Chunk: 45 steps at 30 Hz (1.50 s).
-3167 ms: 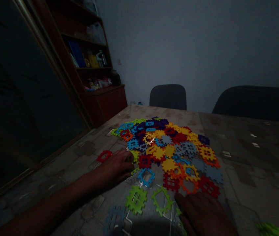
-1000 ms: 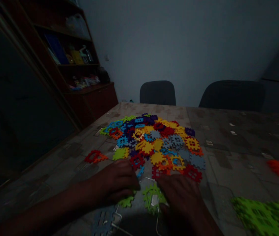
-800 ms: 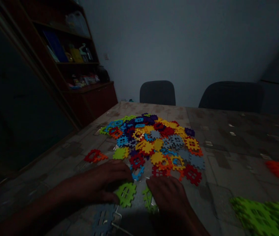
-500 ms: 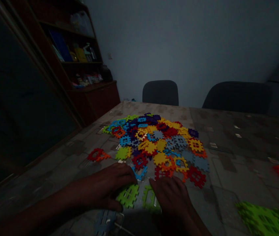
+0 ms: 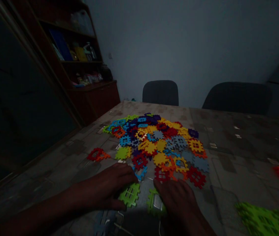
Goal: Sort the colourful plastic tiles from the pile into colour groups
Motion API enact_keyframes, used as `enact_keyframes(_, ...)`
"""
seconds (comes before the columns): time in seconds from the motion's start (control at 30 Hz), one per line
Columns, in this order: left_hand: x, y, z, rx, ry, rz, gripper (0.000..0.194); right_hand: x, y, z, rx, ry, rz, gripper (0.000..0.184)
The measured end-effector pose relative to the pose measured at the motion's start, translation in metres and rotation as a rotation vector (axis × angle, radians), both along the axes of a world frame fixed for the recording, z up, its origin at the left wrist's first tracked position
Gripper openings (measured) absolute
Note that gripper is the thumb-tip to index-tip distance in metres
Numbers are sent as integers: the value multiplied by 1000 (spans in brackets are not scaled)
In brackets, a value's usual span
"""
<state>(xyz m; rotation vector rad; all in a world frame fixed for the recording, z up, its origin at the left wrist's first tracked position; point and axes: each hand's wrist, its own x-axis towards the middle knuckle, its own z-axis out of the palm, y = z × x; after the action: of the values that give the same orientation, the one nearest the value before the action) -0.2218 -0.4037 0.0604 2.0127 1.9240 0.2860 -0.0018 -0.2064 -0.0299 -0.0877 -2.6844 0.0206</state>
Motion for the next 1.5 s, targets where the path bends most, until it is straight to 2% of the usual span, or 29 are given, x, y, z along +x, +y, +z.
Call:
enact_keyframes(0.13, 1, 1, -3, 22, -7, 12, 55, 1, -1, 3, -26, -21, 10, 77)
enact_keyframes(0.37, 3, 3, -7, 40, -6, 29, 63, 2, -2, 3, -23, -41, -12, 72)
enact_keyframes(0.5, 2, 3, -9, 48, -6, 28, 68, 1, -3, 3, -27, -44, -24, 78)
enact_keyframes(0.7, 1, 2, -7, 44, -20, 33, 67, 2, 0, 6, -92, -29, 23, 78)
enact_keyframes(0.8, 1, 3, -7, 35, -35, 36, 65, 4, 4, 7, -120, -43, 41, 84)
enact_keyframes(1.03, 1, 4, -3, -6, -57, 46, 62, 7, 0, 23, -140, -182, 32, 90)
enact_keyframes(1.13, 0, 3, -3, -13, -60, 41, 60, 13, 8, 37, -134, -169, 89, 89)
enact_keyframes(1.27, -1, 3, -6, 0, -56, 30, 63, 32, 33, 50, -48, -52, 102, 73)
enact_keyframes(1.37, 0, 3, -7, 5, -44, 32, 67, 43, 46, 48, -8, -32, 71, 69)
enact_keyframes(1.5, 0, 3, -6, 1, -44, 30, 67, 41, 45, 38, -10, -20, 81, 74)
